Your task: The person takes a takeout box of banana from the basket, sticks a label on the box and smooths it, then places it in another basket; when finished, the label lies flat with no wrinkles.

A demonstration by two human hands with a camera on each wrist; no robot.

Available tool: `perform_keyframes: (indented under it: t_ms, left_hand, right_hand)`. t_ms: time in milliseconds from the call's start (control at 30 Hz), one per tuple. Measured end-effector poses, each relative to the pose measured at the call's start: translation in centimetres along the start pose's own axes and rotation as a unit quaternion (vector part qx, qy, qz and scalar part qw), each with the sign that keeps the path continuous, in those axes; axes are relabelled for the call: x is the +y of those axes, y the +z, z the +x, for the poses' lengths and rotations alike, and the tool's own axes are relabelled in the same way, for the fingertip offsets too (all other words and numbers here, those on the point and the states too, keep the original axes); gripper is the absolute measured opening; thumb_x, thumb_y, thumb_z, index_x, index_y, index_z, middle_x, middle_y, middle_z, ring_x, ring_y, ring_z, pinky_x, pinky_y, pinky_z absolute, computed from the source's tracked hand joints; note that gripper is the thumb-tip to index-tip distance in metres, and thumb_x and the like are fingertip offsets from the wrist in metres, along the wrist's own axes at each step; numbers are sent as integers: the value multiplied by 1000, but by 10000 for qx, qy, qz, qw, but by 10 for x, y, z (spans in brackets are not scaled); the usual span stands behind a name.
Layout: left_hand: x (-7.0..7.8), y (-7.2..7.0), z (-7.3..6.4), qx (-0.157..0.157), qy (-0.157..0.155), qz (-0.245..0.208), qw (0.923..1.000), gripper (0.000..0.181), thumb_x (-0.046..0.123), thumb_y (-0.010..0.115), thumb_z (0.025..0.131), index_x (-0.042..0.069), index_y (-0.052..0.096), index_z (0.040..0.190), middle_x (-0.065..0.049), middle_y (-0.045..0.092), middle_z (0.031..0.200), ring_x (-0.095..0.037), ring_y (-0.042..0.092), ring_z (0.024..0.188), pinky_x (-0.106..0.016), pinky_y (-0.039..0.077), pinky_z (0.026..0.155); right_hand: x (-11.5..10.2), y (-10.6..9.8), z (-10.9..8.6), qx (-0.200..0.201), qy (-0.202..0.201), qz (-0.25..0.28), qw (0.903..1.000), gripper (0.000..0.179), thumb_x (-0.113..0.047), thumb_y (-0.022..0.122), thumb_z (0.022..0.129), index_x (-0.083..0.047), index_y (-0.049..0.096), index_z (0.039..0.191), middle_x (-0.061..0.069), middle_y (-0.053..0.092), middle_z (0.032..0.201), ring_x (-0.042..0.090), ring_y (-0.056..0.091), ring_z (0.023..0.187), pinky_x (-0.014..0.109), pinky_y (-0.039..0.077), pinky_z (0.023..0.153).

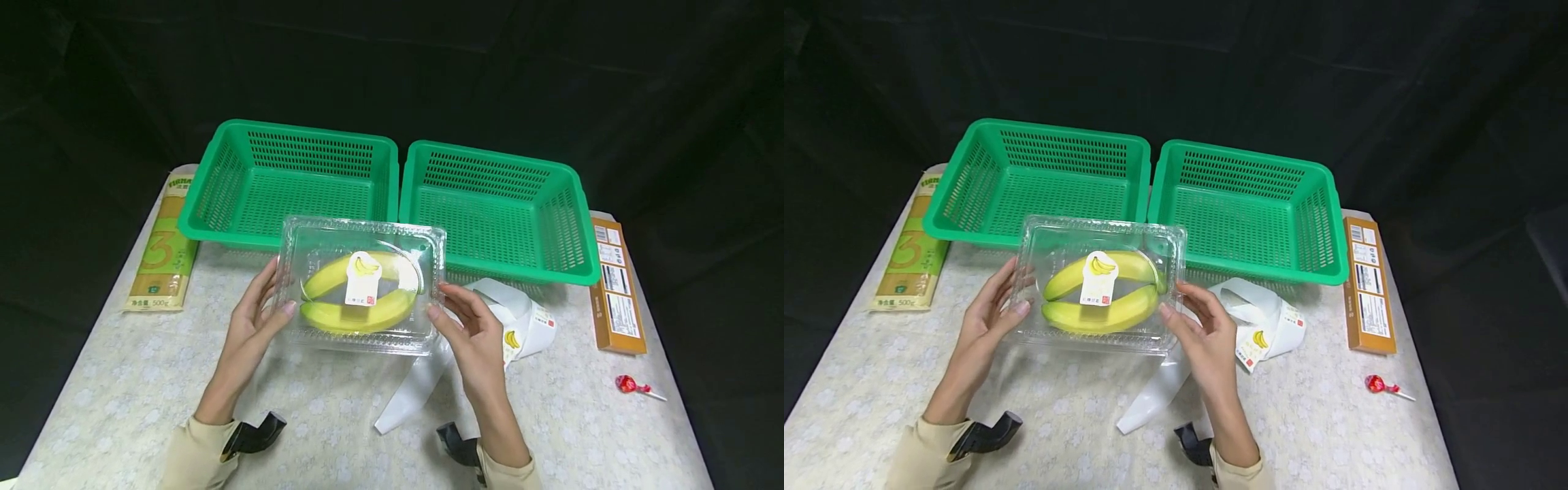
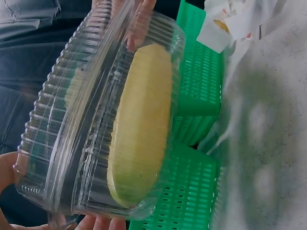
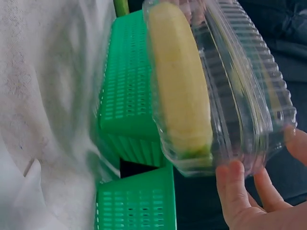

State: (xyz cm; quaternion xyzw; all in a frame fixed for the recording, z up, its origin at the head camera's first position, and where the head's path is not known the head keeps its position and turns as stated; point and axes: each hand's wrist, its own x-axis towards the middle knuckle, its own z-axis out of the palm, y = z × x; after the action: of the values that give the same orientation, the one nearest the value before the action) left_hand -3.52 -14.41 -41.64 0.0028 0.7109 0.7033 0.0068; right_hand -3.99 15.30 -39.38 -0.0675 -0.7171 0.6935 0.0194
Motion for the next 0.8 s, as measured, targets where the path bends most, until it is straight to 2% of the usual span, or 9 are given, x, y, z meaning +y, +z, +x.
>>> perform_keyframes:
  t_ms: [67, 167, 300, 500, 600, 667, 733, 800]
  left_hand:
    - [0, 1, 4, -72, -11, 47, 10000, 72, 9, 57, 101, 21, 20, 162, -4, 26, 167, -21, 27, 152, -37, 25, 126]
    - [1, 3, 8, -132, 3, 70, 9999, 77, 11, 59, 99, 26, 18, 162, -3, 22, 168, -25, 20, 155, -52, 14, 128]
    - [0, 7, 12, -115, 106, -51, 9999, 80, 9, 60, 98, 25, 15, 162, -4, 17, 170, -24, 16, 157, -53, 10, 128]
    - [-3, 13, 16, -74, 462, -361, 9983, 84, 0, 61, 94, 19, 16, 162, -1, 13, 171, -19, 9, 159, -47, 3, 130]
    - [-4, 15, 17, -64, 572, -521, 9970, 87, -6, 62, 91, 17, 17, 162, -2, 14, 170, -17, 8, 159, -41, 3, 130]
    - [-4, 16, 17, -45, 612, -580, 9964, 90, -8, 64, 88, 17, 18, 162, -1, 14, 170, -16, 6, 159, -40, 1, 130]
    - [-4, 16, 18, -61, 631, -601, 9962, 95, -9, 66, 84, 18, 18, 162, -1, 13, 170, -16, 5, 159, -43, -1, 130]
    - [-4, 16, 18, -111, 638, -552, 9964, 100, -8, 69, 81, 21, 18, 162, 1, 11, 171, -17, 1, 159, -48, -4, 129]
  right_hand:
    - [1, 1, 1, 90, -17, 115, 9999, 41, 2, 67, 92, -1, 60, 133, -2, 63, 131, 16, 57, 128, 20, 52, 100]
    - [2, 2, 3, 184, -51, 197, 9996, 42, 1, 65, 93, -2, 60, 135, -1, 62, 133, 16, 55, 131, 19, 49, 103]
    - [2, 1, 5, 164, -55, 218, 9996, 44, -2, 65, 95, -3, 57, 139, 2, 59, 141, 15, 51, 136, 18, 45, 108]
    - [2, -3, 6, -301, -30, 339, 9990, 53, 0, 61, 96, -6, 48, 148, 5, 48, 154, 17, 40, 146, 19, 43, 111]
    - [3, -4, 6, -555, -17, 285, 9980, 58, 0, 60, 96, -9, 44, 151, 3, 43, 157, 19, 35, 149, 32, 38, 118]
    - [5, -4, 7, -739, -20, 242, 9970, 62, 0, 60, 96, -11, 41, 154, 2, 39, 160, 19, 31, 152, 43, 31, 123]
    - [5, -4, 7, -915, -34, 220, 9956, 68, 1, 62, 95, -14, 37, 156, 1, 35, 163, 20, 26, 154, 55, 22, 125]
    - [6, -5, 8, -1056, -53, 206, 9942, 76, 2, 65, 92, -18, 34, 157, -2, 31, 165, 20, 22, 156, 59, 19, 124]
